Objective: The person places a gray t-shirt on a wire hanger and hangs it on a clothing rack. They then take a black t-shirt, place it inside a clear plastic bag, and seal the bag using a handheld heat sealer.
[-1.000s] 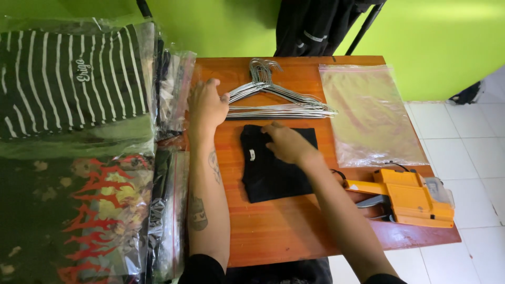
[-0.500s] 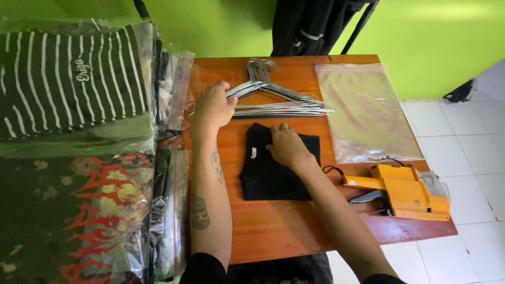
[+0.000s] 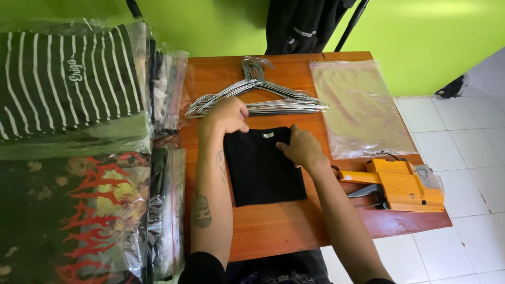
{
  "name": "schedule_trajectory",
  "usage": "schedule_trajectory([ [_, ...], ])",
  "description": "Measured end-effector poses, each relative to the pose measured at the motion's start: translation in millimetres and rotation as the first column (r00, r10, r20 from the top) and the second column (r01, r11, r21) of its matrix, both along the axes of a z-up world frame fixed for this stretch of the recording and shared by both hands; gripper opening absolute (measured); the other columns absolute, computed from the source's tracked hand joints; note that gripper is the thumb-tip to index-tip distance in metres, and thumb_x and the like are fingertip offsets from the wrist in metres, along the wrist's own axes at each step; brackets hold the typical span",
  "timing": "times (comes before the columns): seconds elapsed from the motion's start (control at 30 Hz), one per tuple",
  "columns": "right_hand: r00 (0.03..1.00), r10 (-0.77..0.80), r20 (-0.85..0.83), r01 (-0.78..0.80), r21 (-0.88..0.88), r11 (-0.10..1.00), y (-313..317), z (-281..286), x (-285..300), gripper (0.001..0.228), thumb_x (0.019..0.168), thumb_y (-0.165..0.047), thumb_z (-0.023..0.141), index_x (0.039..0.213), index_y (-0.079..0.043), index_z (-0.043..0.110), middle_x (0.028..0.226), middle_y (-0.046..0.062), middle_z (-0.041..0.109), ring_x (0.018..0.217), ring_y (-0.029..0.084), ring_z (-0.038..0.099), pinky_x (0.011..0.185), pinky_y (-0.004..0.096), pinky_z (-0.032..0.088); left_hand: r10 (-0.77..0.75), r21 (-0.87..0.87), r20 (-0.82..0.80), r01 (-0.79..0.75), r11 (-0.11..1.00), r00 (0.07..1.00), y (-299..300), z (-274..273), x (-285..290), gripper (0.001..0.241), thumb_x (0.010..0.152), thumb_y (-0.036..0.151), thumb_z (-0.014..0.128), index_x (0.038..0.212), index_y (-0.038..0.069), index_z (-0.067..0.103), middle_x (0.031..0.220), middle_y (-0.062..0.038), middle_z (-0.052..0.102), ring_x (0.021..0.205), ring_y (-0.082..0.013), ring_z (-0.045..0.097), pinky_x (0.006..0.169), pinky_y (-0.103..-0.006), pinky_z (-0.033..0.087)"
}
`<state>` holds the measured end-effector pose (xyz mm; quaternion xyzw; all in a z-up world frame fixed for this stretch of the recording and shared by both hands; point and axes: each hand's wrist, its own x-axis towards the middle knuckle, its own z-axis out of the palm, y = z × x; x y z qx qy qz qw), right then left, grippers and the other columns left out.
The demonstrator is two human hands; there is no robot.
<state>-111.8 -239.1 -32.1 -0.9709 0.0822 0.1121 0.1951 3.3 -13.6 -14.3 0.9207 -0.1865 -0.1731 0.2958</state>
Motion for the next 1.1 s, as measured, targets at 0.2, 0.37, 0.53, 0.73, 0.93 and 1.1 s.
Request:
schedule_trajectory([
  [0.2, 0.940, -0.007, 0.340, -0.005, 0.035, 0.999, -9, 7, -10, 0.029, 0.091, -0.032, 0.075, 0.110, -0.011, 0.075, 0.097, 0.020, 0.075, 0.093, 0.042, 0.070, 0.080, 0.053, 0.055, -0.105, 0.181, 0.014, 0.101, 0.978, 0.994, -11, -18, 2, 0.054, 0.059, 0.013, 0.094, 0.110, 0.014, 0.078, 0.110, -0.011, 0.077, 0.101, -0.0291, 0.073, 0.086, -0.0396, 0.057],
  [0.37, 0.767, 0.045, 0.639, -0.175, 0.141, 0.974, -17, 19, -7, 0.023, 0.087, -0.022, 0.079, 0.101, -0.005, 0.076, 0.098, 0.019, 0.068, 0.085, 0.034, 0.067, 0.075, 0.043, 0.055, -0.056, 0.212, 0.044, 0.045, 0.976, 0.997, -21, 2, -11, 0.054, 0.056, 0.016, 0.096, 0.106, 0.011, 0.077, 0.108, -0.012, 0.076, 0.100, -0.0311, 0.072, 0.084, -0.0414, 0.057],
  [0.53, 0.813, -0.116, 0.571, -0.283, 0.562, 0.777, -33, 2, -2, 0.020, 0.099, -0.018, 0.067, 0.107, 0.000, 0.070, 0.091, 0.002, 0.070, 0.085, 0.011, 0.065, 0.079, 0.028, 0.054, -0.154, 0.253, 0.045, 0.138, 0.958, 0.987, -14, -12, 1, 0.042, 0.064, 0.030, 0.093, 0.098, 0.010, 0.080, 0.102, -0.014, 0.077, 0.094, -0.0321, 0.072, 0.082, -0.0417, 0.055],
  [0.73, 0.902, -0.358, 0.243, -0.155, 0.954, 0.257, -26, 27, -7, 0.016, 0.106, -0.016, 0.055, 0.109, -0.004, 0.065, 0.089, -0.009, 0.061, 0.079, 0.002, 0.052, 0.071, 0.021, 0.044, -0.304, -0.192, 0.035, 0.305, 0.933, 0.952, 15, 22, -12, 0.047, 0.082, 0.049, 0.080, 0.099, 0.006, 0.076, 0.091, -0.013, 0.076, 0.081, -0.0212, 0.066, 0.076, -0.0370, 0.052],
  [0.93, 0.850, -0.313, 0.423, -0.214, 0.821, 0.529, -42, 35, -8, 0.018, 0.107, -0.020, 0.063, 0.104, -0.002, 0.064, 0.081, -0.007, 0.054, 0.072, 0.003, 0.044, 0.063, 0.024, 0.038, -0.397, -0.482, 0.026, 0.359, 0.799, 0.918, 35, 40, -29, 0.063, 0.076, 0.045, 0.087, 0.121, 0.004, 0.070, 0.116, -0.011, 0.073, 0.108, -0.0192, 0.063, 0.094, -0.0362, 0.050],
  [1.1, 0.826, 0.160, 0.540, -0.514, 0.607, 0.606, -55, 98, -23, 0.049, 0.087, -0.023, 0.080, 0.125, 0.001, 0.061, 0.110, 0.003, 0.069, 0.100, 0.013, 0.062, 0.089, 0.034, 0.049, -0.362, -0.269, 0.057, 0.364, 0.892, 0.930, 43, 26, -32, 0.088, 0.060, 0.039, 0.098, 0.130, -0.002, 0.064, 0.126, -0.018, 0.070, 0.115, -0.0253, 0.066, 0.100, -0.0355, 0.050],
])
